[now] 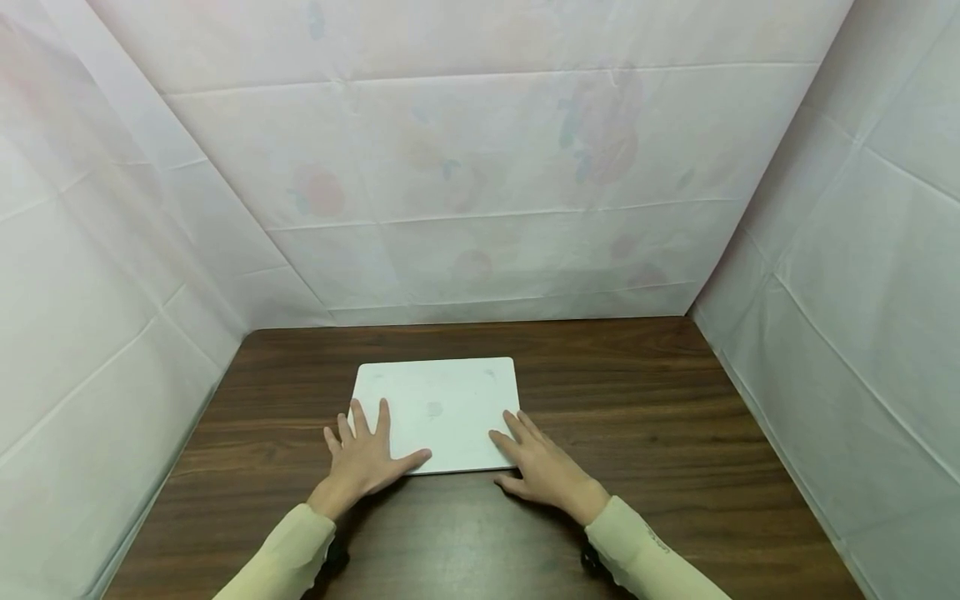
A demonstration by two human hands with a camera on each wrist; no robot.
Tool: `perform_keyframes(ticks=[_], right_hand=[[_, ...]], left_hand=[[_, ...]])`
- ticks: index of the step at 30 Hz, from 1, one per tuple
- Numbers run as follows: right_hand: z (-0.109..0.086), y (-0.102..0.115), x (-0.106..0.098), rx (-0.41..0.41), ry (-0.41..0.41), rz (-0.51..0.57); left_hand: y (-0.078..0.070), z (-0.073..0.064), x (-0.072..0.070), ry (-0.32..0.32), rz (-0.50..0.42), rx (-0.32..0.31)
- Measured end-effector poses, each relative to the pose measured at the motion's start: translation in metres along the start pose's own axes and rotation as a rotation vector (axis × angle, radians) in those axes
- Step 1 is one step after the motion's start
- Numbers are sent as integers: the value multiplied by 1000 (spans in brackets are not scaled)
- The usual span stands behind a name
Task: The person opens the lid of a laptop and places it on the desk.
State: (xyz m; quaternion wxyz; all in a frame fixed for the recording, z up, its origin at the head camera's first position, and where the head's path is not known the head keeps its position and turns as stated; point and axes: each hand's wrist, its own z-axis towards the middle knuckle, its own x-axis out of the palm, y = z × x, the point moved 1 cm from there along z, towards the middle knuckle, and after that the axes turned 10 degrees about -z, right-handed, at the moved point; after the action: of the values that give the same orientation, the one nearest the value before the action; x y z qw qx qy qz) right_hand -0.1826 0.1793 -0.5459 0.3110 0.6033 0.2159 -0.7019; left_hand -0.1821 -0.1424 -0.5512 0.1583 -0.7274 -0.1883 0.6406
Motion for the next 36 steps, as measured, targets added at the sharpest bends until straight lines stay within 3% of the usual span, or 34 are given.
perform_keyframes(ticks=[36], right_hand=[[-8,-12,-1,18,-14,-21]], left_hand=[[-15,3,8,1,-14,-4]])
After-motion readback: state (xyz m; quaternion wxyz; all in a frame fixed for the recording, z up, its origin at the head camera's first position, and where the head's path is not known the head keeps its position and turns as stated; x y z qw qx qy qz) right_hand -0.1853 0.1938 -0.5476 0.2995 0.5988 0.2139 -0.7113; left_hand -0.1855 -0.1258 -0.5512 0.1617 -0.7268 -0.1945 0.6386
